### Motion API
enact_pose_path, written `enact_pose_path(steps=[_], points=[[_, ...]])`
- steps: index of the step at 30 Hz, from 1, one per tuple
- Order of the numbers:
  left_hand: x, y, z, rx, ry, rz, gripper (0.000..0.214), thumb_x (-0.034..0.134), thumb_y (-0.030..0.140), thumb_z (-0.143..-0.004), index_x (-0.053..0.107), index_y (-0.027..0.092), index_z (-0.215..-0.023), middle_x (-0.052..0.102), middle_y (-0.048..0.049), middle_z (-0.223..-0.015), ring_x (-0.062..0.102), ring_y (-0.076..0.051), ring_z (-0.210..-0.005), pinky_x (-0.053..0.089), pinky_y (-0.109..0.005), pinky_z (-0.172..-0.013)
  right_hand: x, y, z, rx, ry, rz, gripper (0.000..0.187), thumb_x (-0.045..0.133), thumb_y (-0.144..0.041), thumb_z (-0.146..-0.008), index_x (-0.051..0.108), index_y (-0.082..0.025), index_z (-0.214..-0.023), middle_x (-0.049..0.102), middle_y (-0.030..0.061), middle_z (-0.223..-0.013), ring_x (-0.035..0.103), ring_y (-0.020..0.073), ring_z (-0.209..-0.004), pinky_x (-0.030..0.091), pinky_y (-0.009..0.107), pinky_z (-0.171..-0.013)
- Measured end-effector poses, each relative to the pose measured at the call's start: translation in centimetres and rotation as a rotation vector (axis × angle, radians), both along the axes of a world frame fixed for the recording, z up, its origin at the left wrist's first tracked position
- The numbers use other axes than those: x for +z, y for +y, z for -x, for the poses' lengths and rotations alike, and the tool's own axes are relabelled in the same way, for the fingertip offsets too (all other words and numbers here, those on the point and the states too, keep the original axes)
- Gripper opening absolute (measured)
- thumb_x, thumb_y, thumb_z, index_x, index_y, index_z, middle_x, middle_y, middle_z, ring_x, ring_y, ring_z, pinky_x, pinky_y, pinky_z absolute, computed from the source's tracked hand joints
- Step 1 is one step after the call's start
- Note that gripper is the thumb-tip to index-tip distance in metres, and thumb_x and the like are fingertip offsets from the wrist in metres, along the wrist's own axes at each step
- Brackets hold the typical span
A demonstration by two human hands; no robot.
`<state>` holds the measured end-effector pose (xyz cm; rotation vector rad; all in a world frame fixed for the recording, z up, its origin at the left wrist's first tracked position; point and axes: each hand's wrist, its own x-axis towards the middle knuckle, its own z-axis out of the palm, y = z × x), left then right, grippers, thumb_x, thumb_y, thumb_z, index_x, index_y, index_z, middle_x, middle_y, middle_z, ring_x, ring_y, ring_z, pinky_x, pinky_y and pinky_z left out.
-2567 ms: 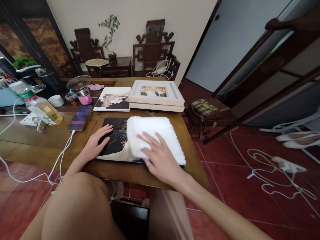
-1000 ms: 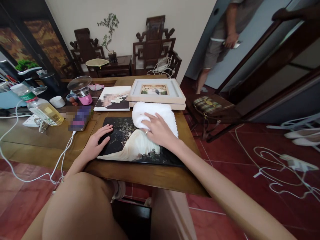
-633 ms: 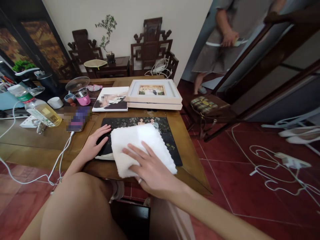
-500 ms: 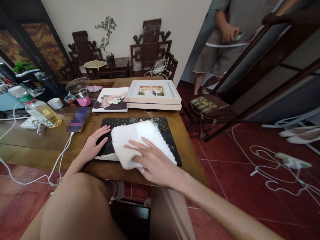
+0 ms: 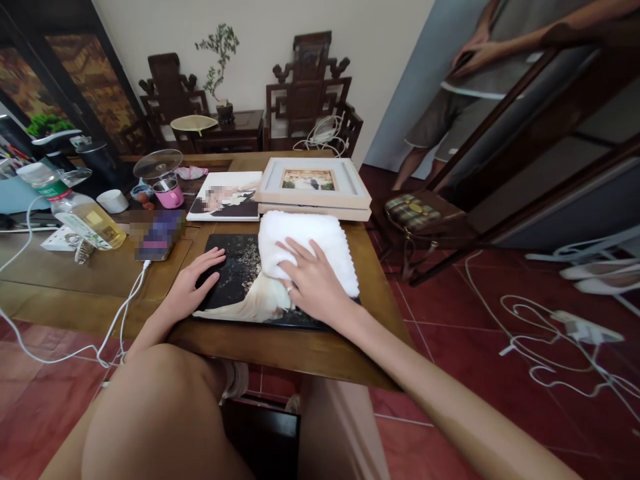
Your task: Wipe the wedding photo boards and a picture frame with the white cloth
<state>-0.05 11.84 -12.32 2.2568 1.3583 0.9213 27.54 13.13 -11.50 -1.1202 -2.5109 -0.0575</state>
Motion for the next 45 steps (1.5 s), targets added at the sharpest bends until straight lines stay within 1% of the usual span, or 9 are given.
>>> enact_pose_path(steps=[4, 8, 14, 20, 24, 30, 35, 41, 45], points=[[0.1, -0.1, 0.0, 0.002, 0.003, 0.000, 0.035, 0.045, 0.029, -0.094, 0.059, 0.018, -0.125, 0.054, -0.0112, -0.138, 0.042, -0.023, -0.135, 0.031, -0.048, -0.114, 0.3, -3.4, 0.8, 0.044, -0.003, 0.002, 0.017, 0.048, -0.011, -0.082, 0.062, -0.017, -0.090, 0.044, 0.0170, -0.145, 0.031, 0.0319, -0.139, 0.025, 0.060, -0.111], [0.2, -0.1, -0.1, 0.004, 0.004, 0.000, 0.035, 0.045, 0.030, -0.094, 0.060, 0.018, -0.123, 0.055, -0.0112, -0.138, 0.042, -0.024, -0.135, 0.032, -0.047, -0.114, 0.5, -4.6, 1.0, 0.065, 0.013, 0.033, 0.017, 0.049, -0.011, -0.080, 0.062, -0.017, -0.089, 0.043, 0.0156, -0.146, 0.030, 0.0321, -0.139, 0.024, 0.060, -0.111], [0.2, 0.0, -0.2, 0.004, 0.005, -0.001, 0.035, 0.046, 0.030, -0.094, 0.059, 0.020, -0.124, 0.055, -0.0096, -0.138, 0.043, -0.024, -0.135, 0.031, -0.048, -0.114, 0.5, -1.5, -0.5, 0.109, 0.058, 0.071, 0.023, 0.048, -0.007, -0.077, 0.061, -0.020, -0.089, 0.051, 0.0130, -0.141, 0.035, 0.0258, -0.138, 0.028, 0.055, -0.111], [0.2, 0.0, -0.2, 0.003, 0.006, -0.003, 0.035, 0.046, 0.029, -0.094, 0.059, 0.018, -0.124, 0.055, -0.0105, -0.138, 0.043, -0.023, -0.135, 0.031, -0.047, -0.114, 0.4, 1.4, -0.3, -0.004, 0.043, 0.059, 0.017, 0.045, -0.016, -0.088, 0.062, -0.016, -0.094, 0.051, 0.0187, -0.139, 0.035, 0.0305, -0.137, 0.029, 0.058, -0.109], [0.1, 0.0, -0.1, 0.008, 0.013, -0.001, 0.035, 0.045, 0.028, -0.093, 0.059, 0.019, -0.124, 0.055, -0.0103, -0.138, 0.043, -0.024, -0.135, 0.032, -0.048, -0.114, 0.7, -2.0, 1.3, 0.047, 0.039, 0.089, 0.023, 0.047, -0.009, -0.081, 0.063, -0.016, -0.094, 0.047, 0.0169, -0.143, 0.029, 0.0310, -0.140, 0.024, 0.061, -0.111], [0.1, 0.1, 0.1, -0.034, 0.021, 0.002, 0.036, 0.044, 0.026, -0.092, 0.058, 0.019, -0.125, 0.054, -0.0110, -0.139, 0.042, -0.024, -0.136, 0.032, -0.048, -0.113, 1.3, -8.2, 3.1, 0.344, -0.006, 0.204, 0.031, 0.052, -0.007, -0.070, 0.066, -0.019, -0.095, 0.034, 0.0118, -0.152, 0.020, 0.0295, -0.143, 0.018, 0.062, -0.113], [0.1, -0.1, 0.0, 0.004, 0.013, 0.010, 0.036, 0.045, 0.028, -0.093, 0.059, 0.019, -0.124, 0.054, -0.0103, -0.138, 0.042, -0.024, -0.135, 0.031, -0.048, -0.114, 1.3, -4.4, 1.3, 0.245, 0.019, 0.163, 0.030, 0.047, -0.005, -0.076, 0.064, -0.019, -0.097, 0.048, 0.0117, -0.144, 0.032, 0.0234, -0.139, 0.022, 0.053, -0.115], [0.2, -0.1, 0.0, 0.006, 0.000, 0.001, 0.036, 0.045, 0.029, -0.094, 0.059, 0.017, -0.124, 0.055, -0.0114, -0.138, 0.042, -0.023, -0.135, 0.031, -0.046, -0.115, 0.2, 3.4, -1.3, -0.034, -0.004, 0.027, 0.021, 0.044, -0.015, -0.088, 0.063, -0.013, -0.096, 0.056, 0.0228, -0.133, 0.039, 0.0323, -0.134, 0.032, 0.058, -0.108], [0.1, 0.0, 0.0, 0.003, -0.001, -0.001, 0.035, 0.046, 0.029, -0.094, 0.059, 0.017, -0.124, 0.055, -0.0112, -0.138, 0.043, -0.023, -0.135, 0.031, -0.046, -0.114, 0.3, 2.6, -0.1, -0.047, -0.003, 0.034, 0.021, 0.044, -0.017, -0.089, 0.063, -0.013, -0.097, 0.052, 0.0217, -0.137, 0.035, 0.0345, -0.137, 0.030, 0.062, -0.106]])
